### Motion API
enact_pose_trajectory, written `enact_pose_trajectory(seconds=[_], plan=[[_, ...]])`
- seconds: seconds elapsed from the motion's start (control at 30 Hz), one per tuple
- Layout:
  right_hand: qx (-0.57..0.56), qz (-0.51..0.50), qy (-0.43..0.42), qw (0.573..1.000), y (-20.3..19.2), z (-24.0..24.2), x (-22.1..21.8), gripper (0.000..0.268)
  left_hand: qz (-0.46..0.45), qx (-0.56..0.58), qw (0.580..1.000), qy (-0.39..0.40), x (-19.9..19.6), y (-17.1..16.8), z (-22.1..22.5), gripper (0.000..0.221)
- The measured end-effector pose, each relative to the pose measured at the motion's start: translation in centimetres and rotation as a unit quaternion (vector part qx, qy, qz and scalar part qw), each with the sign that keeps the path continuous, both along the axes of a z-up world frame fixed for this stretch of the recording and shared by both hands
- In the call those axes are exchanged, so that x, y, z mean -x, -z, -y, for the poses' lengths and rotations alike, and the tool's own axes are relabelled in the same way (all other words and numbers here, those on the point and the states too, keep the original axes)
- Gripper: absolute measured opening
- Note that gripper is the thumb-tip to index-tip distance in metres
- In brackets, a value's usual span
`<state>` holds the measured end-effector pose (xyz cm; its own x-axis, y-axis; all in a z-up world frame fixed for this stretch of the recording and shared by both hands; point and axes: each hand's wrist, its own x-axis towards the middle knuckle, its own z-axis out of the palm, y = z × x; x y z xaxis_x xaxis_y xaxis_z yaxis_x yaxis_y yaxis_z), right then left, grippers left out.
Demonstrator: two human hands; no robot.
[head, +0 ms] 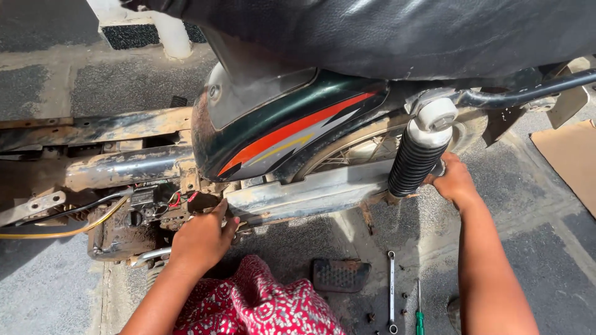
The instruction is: The person sits on the ground beside a moped and removes its plastic floorboard panel by hand, setting it aside. They then unscrew bolts from the exposed frame and battery area by hand and with small wrenches, working on the chain and wiring near the rear wheel.
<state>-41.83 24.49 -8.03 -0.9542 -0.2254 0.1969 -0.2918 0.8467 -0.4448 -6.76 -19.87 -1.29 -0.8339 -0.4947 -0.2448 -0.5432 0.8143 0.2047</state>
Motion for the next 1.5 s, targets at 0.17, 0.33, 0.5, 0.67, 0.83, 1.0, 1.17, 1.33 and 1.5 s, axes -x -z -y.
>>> enact_pose_trajectory(seconds=[0.17,0.33,0.5,0.67,0.83,1.0,1.17,1.33,1.5], plan=[[-0.078,-0.019,-0.045,0.996,1.0,-1.4,2.5,0.071,-0.107,-0.057,0.993,0.009,0.5,4.7,1.7,0.048],[-0.108,-0.007,-0.072,0.992,-2.8,-1.0,0.1,0.071,-0.131,-0.044,0.988,-0.063,0.8,2.7,0.2,0.043],[-0.146,0.005,-0.104,0.984,-3.9,-0.6,0.5,0.060,-0.158,-0.044,0.979,-0.120,1.3,2.6,-0.2,0.040],[-0.223,0.048,-0.050,0.972,-6.3,1.6,-0.8,0.055,-0.190,-0.039,0.973,-0.125,1.3,3.3,0.1,0.036],[-0.281,0.008,-0.036,0.959,-3.3,-0.4,0.4,0.047,-0.225,-0.026,0.967,-0.117,1.6,5.1,0.2,0.034],[-0.180,-0.106,-0.041,0.977,1.3,-1.5,-2.7,0.051,-0.239,-0.043,0.958,-0.151,1.1,2.7,-0.3,0.032],[0.151,-0.178,0.045,0.971,8.0,-3.6,-12.0,0.024,-0.211,-0.090,0.959,-0.166,1.3,2.6,-0.6,0.033],[0.237,-0.098,0.089,0.962,22.7,-7.9,-21.0,0.015,-0.210,-0.053,0.963,-0.160,1.1,3.9,0.2,0.035],[0.361,0.196,0.256,0.875,32.3,-12.7,-32.6,0.013,-0.246,-0.010,0.965,-0.088,0.4,7.4,1.3,0.039]])
